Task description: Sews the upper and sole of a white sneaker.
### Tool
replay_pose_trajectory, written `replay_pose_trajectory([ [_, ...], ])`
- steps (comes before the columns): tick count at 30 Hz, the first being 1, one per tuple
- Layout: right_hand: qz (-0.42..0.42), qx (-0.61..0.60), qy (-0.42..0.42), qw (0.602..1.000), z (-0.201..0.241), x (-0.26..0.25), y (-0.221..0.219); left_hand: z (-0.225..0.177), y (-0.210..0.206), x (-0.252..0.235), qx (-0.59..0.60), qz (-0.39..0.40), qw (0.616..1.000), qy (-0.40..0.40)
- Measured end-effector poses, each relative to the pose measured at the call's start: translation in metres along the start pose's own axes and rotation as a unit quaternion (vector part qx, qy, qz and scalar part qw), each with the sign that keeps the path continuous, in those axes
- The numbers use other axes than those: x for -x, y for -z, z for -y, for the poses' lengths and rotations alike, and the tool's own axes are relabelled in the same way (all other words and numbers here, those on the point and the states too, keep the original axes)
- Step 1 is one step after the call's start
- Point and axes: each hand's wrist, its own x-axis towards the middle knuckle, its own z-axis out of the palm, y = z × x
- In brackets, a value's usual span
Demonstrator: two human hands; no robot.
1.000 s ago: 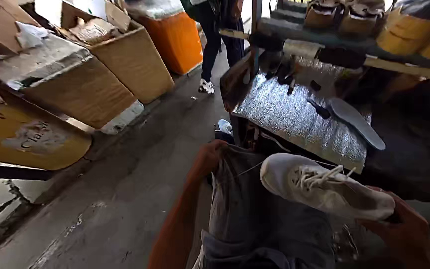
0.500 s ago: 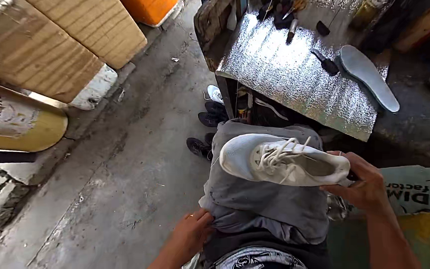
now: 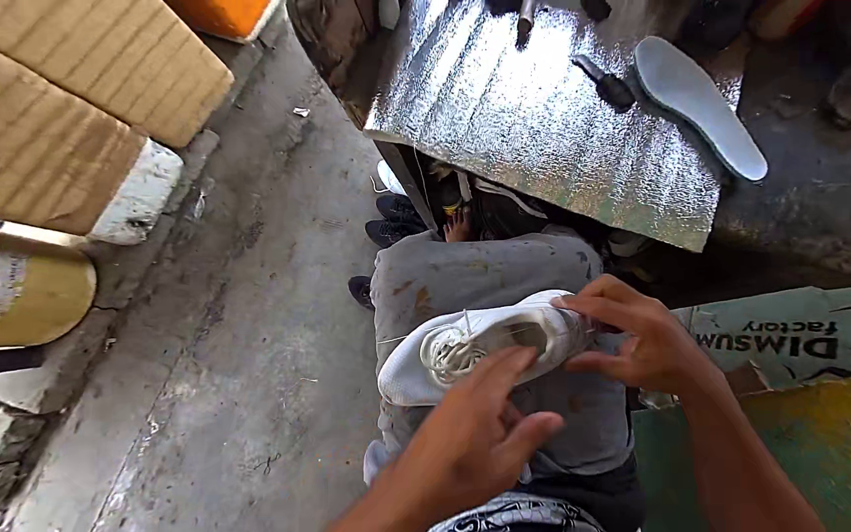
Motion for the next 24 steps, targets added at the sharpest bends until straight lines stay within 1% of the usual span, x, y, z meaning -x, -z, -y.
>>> replay_pose_trajectory([
  [1, -0.040, -0.102, -0.034, 0.993, -0.009, 0.009, 0.003, -0.003, -0.008, -0.017, 0.007, 0.040, 0.998, 0.042],
  [2, -0.090, -0.187, -0.063, 0.976, -0.021, 0.019, 0.002, -0.003, -0.015, -0.031, 0.024, 0.062, 0.995, 0.075],
  [4, -0.191, -0.322, -0.113, 0.921, -0.041, 0.036, -0.014, 0.001, -0.023, -0.047, 0.107, 0.062, 0.986, 0.110],
  [5, -0.221, -0.346, -0.131, 0.902, -0.047, 0.043, -0.024, 0.004, -0.023, -0.050, 0.178, 0.061, 0.975, 0.119],
  [6, -0.237, -0.345, -0.142, 0.897, -0.048, 0.050, -0.030, 0.009, -0.023, -0.051, 0.251, 0.064, 0.959, 0.116],
  [8, -0.245, -0.297, -0.166, 0.908, -0.038, 0.059, -0.023, 0.023, -0.026, -0.051, 0.356, 0.074, 0.927, 0.093],
  [10, -0.203, -0.218, -0.200, 0.933, -0.019, 0.064, -0.006, 0.037, -0.031, -0.049, 0.411, 0.081, 0.906, 0.067],
  [12, -0.142, -0.148, -0.204, 0.957, -0.001, 0.069, 0.003, 0.043, -0.034, -0.048, 0.424, 0.083, 0.901, 0.045],
  [15, -0.075, 0.005, -0.158, 0.985, 0.009, 0.068, 0.005, 0.048, -0.037, -0.049, 0.425, 0.082, 0.901, 0.023],
  [16, -0.069, 0.043, -0.146, 0.986, 0.010, 0.067, 0.005, 0.049, -0.037, -0.049, 0.428, 0.083, 0.900, 0.018],
  [18, -0.065, 0.084, -0.139, 0.985, 0.011, 0.063, 0.006, 0.051, -0.038, -0.049, 0.435, 0.082, 0.897, 0.012],
  [24, -0.055, 0.127, -0.147, 0.979, 0.017, 0.058, 0.006, 0.056, -0.040, -0.048, 0.443, 0.075, 0.893, 0.000],
])
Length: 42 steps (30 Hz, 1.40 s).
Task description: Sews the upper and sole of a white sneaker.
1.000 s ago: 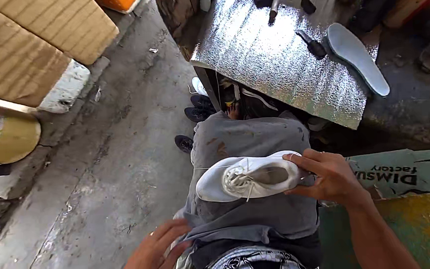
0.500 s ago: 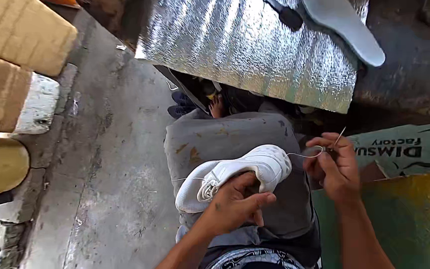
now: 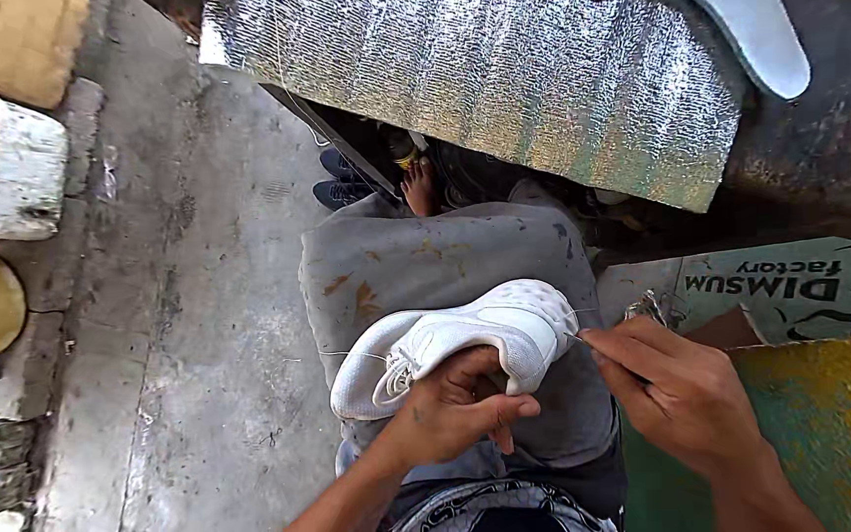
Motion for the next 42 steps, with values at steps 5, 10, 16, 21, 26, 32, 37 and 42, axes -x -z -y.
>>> replay_pose_trajectory([
  [5, 0.041, 0.061, 0.026, 0.997, 0.003, -0.008, 0.010, 0.004, 0.002, 0.001, -0.002, -0.005, 1.000, -0.016],
  [10, 0.166, 0.157, 0.116, 0.967, 0.005, -0.039, 0.039, 0.014, 0.004, -0.001, -0.040, 0.011, 0.997, -0.066],
  [16, 0.264, 0.258, 0.199, 0.908, 0.021, -0.075, 0.044, 0.023, 0.014, -0.013, -0.108, 0.031, 0.985, -0.129],
  [21, 0.269, 0.271, 0.199, 0.902, 0.028, -0.088, 0.019, 0.031, 0.024, -0.014, -0.162, 0.002, 0.970, -0.179],
  [26, 0.285, 0.208, 0.188, 0.917, 0.023, -0.102, 0.012, 0.019, 0.024, -0.009, -0.222, -0.011, 0.961, -0.166],
  [32, 0.247, 0.173, 0.230, 0.925, 0.011, -0.113, 0.035, -0.050, -0.013, 0.033, -0.617, -0.129, 0.756, -0.176],
  [37, 0.229, 0.184, 0.244, 0.924, 0.010, -0.104, 0.033, -0.066, -0.029, 0.016, -0.777, -0.157, 0.597, -0.124],
  [42, 0.220, 0.209, 0.240, 0.922, 0.018, -0.107, 0.037, -0.059, -0.033, -0.017, -0.818, -0.169, 0.547, -0.054],
])
